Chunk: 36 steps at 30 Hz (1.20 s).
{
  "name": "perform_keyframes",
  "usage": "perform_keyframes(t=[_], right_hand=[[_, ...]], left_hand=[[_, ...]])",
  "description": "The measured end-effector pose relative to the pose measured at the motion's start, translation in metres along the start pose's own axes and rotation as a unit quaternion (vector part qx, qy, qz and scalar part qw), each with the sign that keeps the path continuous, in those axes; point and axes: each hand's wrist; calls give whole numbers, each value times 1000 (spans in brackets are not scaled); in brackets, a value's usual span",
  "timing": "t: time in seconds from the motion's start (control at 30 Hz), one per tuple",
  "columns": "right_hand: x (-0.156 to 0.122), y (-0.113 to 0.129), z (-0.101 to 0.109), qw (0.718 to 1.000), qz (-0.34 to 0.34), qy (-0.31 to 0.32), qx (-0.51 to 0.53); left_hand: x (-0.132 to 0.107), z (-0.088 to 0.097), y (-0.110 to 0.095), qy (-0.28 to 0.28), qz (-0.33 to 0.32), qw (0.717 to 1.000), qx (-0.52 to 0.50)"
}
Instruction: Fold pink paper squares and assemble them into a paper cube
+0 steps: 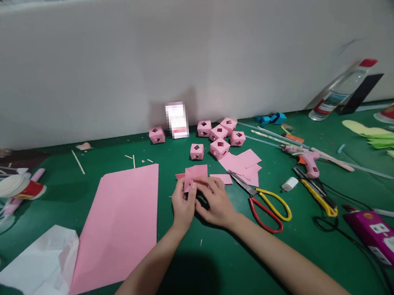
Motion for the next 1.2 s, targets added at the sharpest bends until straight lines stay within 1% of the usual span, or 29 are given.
perform_keyframes(t=[0.1, 0.17, 0.3, 0.4, 0.6, 0.67, 0.77, 0.87, 1.03, 1.13, 1.2], right_hand=[[-1, -1, -2, 999, 4, 13, -49], [-1, -3, -3, 998, -1, 3, -59], [-1, -6, -4, 998, -6, -45, -34], [0, -6, -2, 999, -5, -53, -6], [4, -5, 3, 994, -13, -62, 87], [5, -5, 4, 991, -29, -66, 113], [5, -6, 3, 989, -46, -70, 122], [4, -6, 2, 991, -37, -60, 117], [3, -5, 0, 992, -16, -25, 124], [6, -5, 1, 990, -38, -25, 134], [8, -5, 2, 987, -55, -38, 146]], left_hand=[[3, -1, -3, -15, 22, 1000, -15], [5, -1, -3, -21, 20, 999, -15], [4, 1, -1, -14, 8, 1000, 11], [4, 1, 0, -11, 4, 1000, 16], [7, 1, 2, -29, 11, 998, -61], [8, 1, 5, -34, 36, 992, -112], [9, 1, 9, -44, 84, 978, -185], [10, 0, 10, -53, 87, 976, -193], [10, -1, 10, -43, 87, 968, -231], [9, 0, 11, -54, 101, 967, -228], [9, 0, 12, -51, 102, 967, -227]])
Point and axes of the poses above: each hand's wrist, its own x-axis towards the middle knuckle, its own z-axis out of the back of the hand, y = z × x, and after that the axes turned 12 degrees about -z, right-handed
